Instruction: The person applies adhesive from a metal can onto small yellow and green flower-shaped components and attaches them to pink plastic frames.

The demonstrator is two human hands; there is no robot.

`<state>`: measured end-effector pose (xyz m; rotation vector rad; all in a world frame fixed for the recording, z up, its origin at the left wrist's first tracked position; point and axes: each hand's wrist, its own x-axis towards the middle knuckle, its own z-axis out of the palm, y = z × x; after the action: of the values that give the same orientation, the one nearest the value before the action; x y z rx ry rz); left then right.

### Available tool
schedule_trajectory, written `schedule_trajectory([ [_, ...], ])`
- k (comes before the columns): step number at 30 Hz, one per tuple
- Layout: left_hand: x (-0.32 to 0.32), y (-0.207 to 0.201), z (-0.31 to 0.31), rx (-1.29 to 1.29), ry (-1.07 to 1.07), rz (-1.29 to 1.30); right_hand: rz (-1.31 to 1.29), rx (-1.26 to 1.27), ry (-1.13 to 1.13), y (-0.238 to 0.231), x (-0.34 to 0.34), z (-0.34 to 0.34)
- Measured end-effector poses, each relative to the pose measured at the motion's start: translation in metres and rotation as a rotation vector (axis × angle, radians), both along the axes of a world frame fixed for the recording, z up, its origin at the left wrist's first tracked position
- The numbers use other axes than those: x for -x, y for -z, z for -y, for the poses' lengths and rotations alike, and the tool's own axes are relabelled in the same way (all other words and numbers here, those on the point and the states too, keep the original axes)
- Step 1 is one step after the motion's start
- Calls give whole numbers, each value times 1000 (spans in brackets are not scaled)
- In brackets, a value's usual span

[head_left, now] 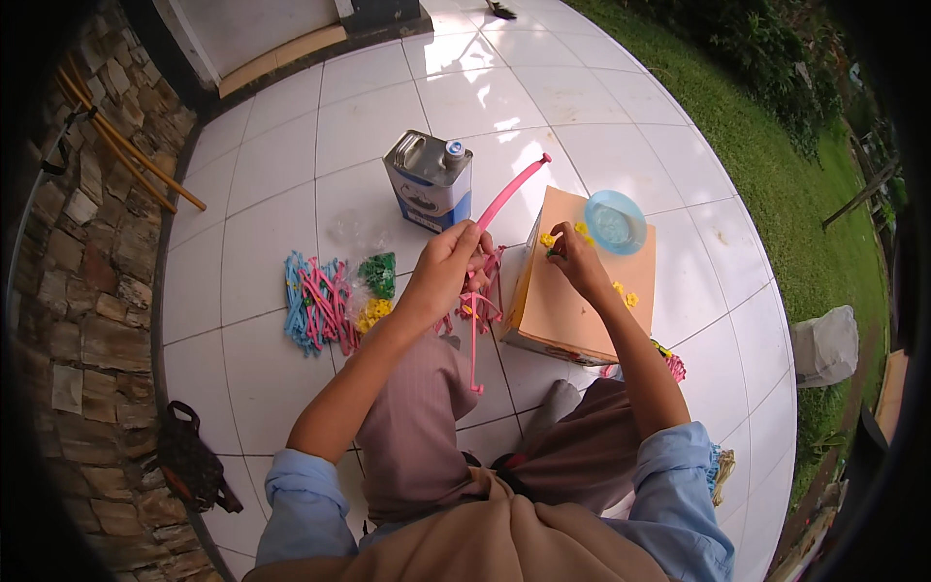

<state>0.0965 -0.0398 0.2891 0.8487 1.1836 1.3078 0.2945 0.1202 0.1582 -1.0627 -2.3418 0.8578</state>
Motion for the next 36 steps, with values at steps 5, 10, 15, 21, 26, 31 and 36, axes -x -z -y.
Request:
schedule_trajectory([
  [5, -3, 5, -3, -55, 79, 72, -156, -24, 187, -52, 1, 8],
  [10, -7, -1, 5, -57, 81, -9, -671, 304, 120, -156, 14, 51],
  [15, -18, -2, 5, -85, 63, -264, -622, 417, 13, -185, 23, 81],
  [21, -22, 2, 3, -150, 62, -275, -583, 331, -42, -176, 31, 85],
  [26, -26, 0, 3, -152, 57, -255, -697, 316, 43, -168, 37, 88],
  [31, -28, 0, 2, -179, 62, -231, -684, 276, 55, -169, 38, 89],
  [36, -31, -3, 2, -166, 31, -181, -661, 259, 53, -170, 38, 90],
])
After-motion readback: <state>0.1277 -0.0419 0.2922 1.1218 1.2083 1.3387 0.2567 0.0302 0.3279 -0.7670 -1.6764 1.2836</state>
